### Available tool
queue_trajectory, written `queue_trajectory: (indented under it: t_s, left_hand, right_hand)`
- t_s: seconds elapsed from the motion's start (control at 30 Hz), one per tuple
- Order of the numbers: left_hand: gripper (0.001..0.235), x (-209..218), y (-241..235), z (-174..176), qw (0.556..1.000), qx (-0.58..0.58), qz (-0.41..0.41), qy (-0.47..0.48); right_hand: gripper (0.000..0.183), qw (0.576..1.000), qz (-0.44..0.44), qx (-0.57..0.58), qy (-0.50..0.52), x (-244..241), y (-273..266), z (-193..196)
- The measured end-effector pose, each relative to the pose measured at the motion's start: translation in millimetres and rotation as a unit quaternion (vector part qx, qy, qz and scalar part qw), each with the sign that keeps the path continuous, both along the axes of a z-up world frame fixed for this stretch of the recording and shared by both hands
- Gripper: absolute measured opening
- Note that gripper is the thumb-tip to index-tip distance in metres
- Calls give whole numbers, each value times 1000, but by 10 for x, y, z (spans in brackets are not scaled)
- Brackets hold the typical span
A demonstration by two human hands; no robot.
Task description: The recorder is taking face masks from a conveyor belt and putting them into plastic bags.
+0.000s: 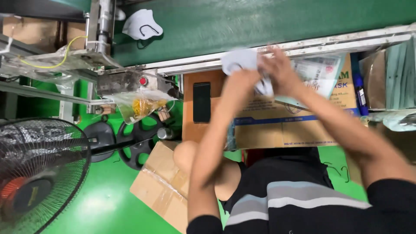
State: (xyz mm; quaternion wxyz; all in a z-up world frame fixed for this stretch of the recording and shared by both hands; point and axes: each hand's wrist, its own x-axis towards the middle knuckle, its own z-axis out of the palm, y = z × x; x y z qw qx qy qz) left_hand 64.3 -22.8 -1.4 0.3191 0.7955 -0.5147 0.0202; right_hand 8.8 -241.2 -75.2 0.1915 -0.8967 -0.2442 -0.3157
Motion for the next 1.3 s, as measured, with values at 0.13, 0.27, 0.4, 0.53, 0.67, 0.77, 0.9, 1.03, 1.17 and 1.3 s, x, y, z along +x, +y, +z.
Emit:
queue_trajectory:
  t_s: [0.13,0.27,0.4,0.53,0.67,0.77,0.9,1.03,1.17,1.3]
  left_hand:
    - [41,-501,160,14,995,-93,-11,42]
    - [91,-618,387,-167,972,-190,114,81]
    - [119,-549,421,-1048,953,-167,181,179]
    - [110,-585,374,-1326,949,-169,171,202]
    - [86,-664,360,-1390,937,-159,179,254]
    - [77,-575,304,-1371,930,-174,191,262]
    - [65,-627,318,-1420,926,-182,171,282]
    - [50,-575,318,-1396,881,-129,233,392]
    - [54,-527,318,-1469,840,-200,272,426]
    - [62,-497,242,-1476,664,-439,126,592]
  right_hand:
    - [68,975,31,202,92,-453,273,-182]
    - [47,903,-76,310,286,-642,314,-412]
    - [91,902,-8,298,312,-523,280,-347]
    - [132,935,24,209,286,-437,356,-406]
    - [143,942,11,205,266,-579,401,-639]
    - [145,927,25,255,274,-459,400,-752]
    - [144,915,14,266,302,-564,523,-584]
    - [120,930,-50,232,280,-899,268,-285]
    - [32,952,-213,109,193,-1345,-147,-307]
    - [30,949,-261,-2,178,-1599,-279,-289]
